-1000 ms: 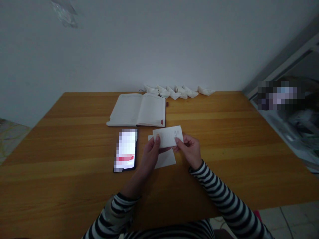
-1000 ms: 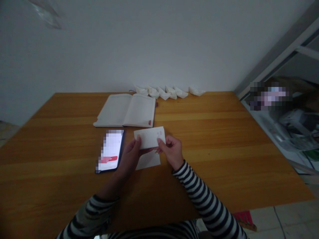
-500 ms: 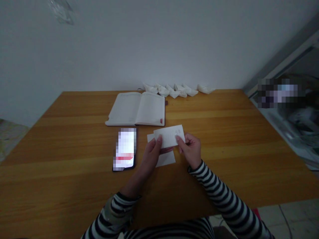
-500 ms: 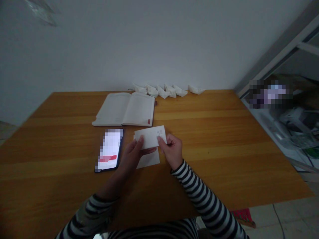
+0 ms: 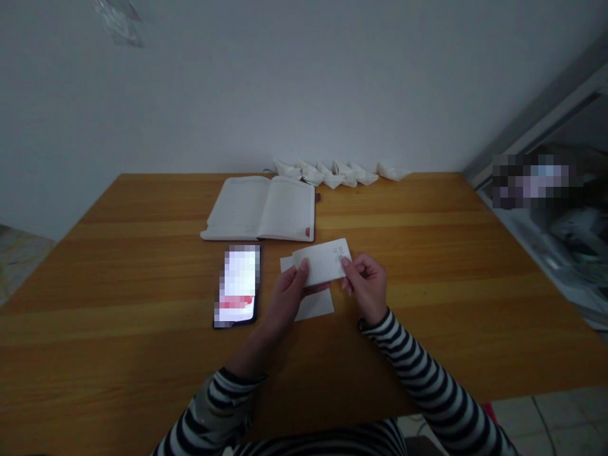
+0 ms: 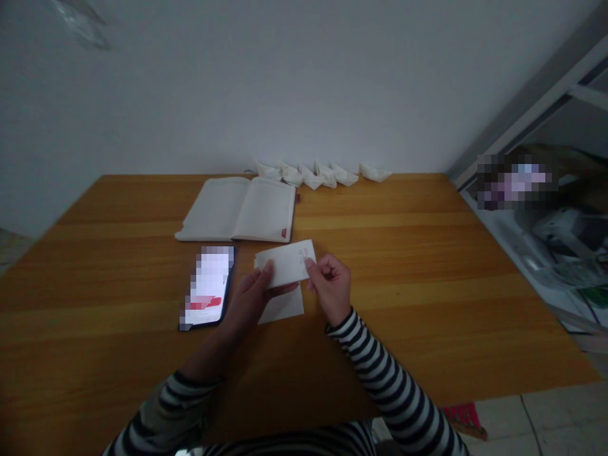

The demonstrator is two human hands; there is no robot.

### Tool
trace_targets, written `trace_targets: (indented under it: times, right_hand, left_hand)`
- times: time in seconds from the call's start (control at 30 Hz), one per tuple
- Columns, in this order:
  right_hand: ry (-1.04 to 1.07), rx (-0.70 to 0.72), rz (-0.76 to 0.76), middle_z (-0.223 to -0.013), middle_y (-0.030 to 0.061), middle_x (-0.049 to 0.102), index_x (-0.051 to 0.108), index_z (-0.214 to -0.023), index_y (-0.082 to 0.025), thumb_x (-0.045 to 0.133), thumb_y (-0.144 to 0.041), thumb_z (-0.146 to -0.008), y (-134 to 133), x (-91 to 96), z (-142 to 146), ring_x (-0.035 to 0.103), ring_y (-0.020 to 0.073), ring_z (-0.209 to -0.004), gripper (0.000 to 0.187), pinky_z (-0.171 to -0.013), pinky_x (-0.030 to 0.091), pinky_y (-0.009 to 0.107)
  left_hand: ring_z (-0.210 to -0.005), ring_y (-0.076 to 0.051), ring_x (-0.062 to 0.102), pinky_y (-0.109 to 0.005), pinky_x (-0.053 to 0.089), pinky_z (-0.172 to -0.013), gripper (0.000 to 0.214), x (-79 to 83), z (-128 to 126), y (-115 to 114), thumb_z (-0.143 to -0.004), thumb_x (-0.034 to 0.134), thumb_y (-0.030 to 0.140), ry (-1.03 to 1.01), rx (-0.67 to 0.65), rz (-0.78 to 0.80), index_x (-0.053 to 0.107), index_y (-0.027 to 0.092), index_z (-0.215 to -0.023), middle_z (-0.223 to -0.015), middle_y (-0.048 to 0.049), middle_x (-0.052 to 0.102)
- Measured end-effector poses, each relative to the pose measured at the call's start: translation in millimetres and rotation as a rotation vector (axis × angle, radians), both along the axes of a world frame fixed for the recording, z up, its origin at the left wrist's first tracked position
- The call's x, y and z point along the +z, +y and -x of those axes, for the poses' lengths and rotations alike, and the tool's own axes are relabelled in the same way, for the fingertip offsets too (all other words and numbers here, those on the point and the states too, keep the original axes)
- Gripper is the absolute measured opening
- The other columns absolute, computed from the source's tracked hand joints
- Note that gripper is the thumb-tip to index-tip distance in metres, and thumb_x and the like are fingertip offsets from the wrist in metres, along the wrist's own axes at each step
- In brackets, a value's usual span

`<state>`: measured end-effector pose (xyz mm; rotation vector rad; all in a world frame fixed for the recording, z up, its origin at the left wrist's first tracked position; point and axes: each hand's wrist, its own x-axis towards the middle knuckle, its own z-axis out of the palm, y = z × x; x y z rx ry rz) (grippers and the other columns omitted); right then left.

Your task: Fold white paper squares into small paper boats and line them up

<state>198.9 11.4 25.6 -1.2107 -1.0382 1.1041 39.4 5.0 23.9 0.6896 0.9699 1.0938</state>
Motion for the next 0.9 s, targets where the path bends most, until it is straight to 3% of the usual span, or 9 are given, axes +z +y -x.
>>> trace_targets:
  times: [0.17,0.33,0.47,0.6,0.9]
  right_hand:
    - [0.058,-0.017,0.009,-0.041,-0.0075,0.053,0.044,-0.065,-0.023,0.073,-0.053,-0.079,0.4,-1.5,2.7,0.038,0.0061,-0.032,0.044,-0.035,0.028,0.018]
    - [0.129,0.047,0.105,-0.046,-0.0095,0.057,0.053,-0.098,-0.023,0.077,-0.053,-0.074,4.7,-6.1,1.4,0.042,0.0083,-0.034,0.045,-0.035,0.030,0.018]
    - [0.086,0.117,0.173,-0.047,-0.0073,0.053,0.056,-0.075,-0.020,0.074,-0.057,-0.075,5.4,-8.3,0.2,0.038,0.0064,-0.036,0.041,-0.036,0.026,0.019]
    - [0.016,0.211,0.190,-0.046,-0.0045,0.053,0.057,-0.059,-0.018,0.071,-0.056,-0.079,3.2,-10.3,0.6,0.039,0.0068,-0.039,0.045,-0.038,0.028,0.021]
    - [0.130,0.312,0.221,-0.061,0.0060,0.073,0.072,-0.064,-0.015,0.077,-0.049,-0.075,4.5,-11.9,-1.6,0.061,0.0109,-0.045,0.036,-0.046,0.049,0.021]
  left_hand:
    - [-0.105,-0.030,0.067,-0.045,0.058,-0.090,0.047,5.5,-2.2,-1.8,-0.085,0.065,0.053,0.054,0.016,-0.015,0.071,0.010,-0.103,-0.097,-0.0131,0.075]
    - [-0.089,-0.027,0.068,-0.038,0.058,-0.078,0.047,11.7,-1.5,-1.3,-0.082,0.064,0.060,0.229,0.029,-0.085,0.071,0.014,-0.087,-0.081,-0.0075,0.072]
    - [-0.069,-0.020,0.059,-0.030,0.050,-0.067,0.043,11.0,0.9,0.0,-0.086,0.060,0.057,0.480,0.060,-0.239,0.064,0.018,-0.067,-0.065,-0.0023,0.064]
    - [-0.063,-0.017,0.053,-0.027,0.043,-0.064,0.040,6.8,1.9,-0.6,-0.092,0.052,0.050,0.619,0.063,-0.326,0.060,0.020,-0.068,-0.063,0.0001,0.060]
    - [-0.057,-0.015,0.047,-0.026,0.038,-0.056,0.047,10.3,7.5,3.0,-0.091,0.050,0.058,0.624,0.043,-0.303,0.054,0.019,-0.064,-0.060,0.0011,0.055]
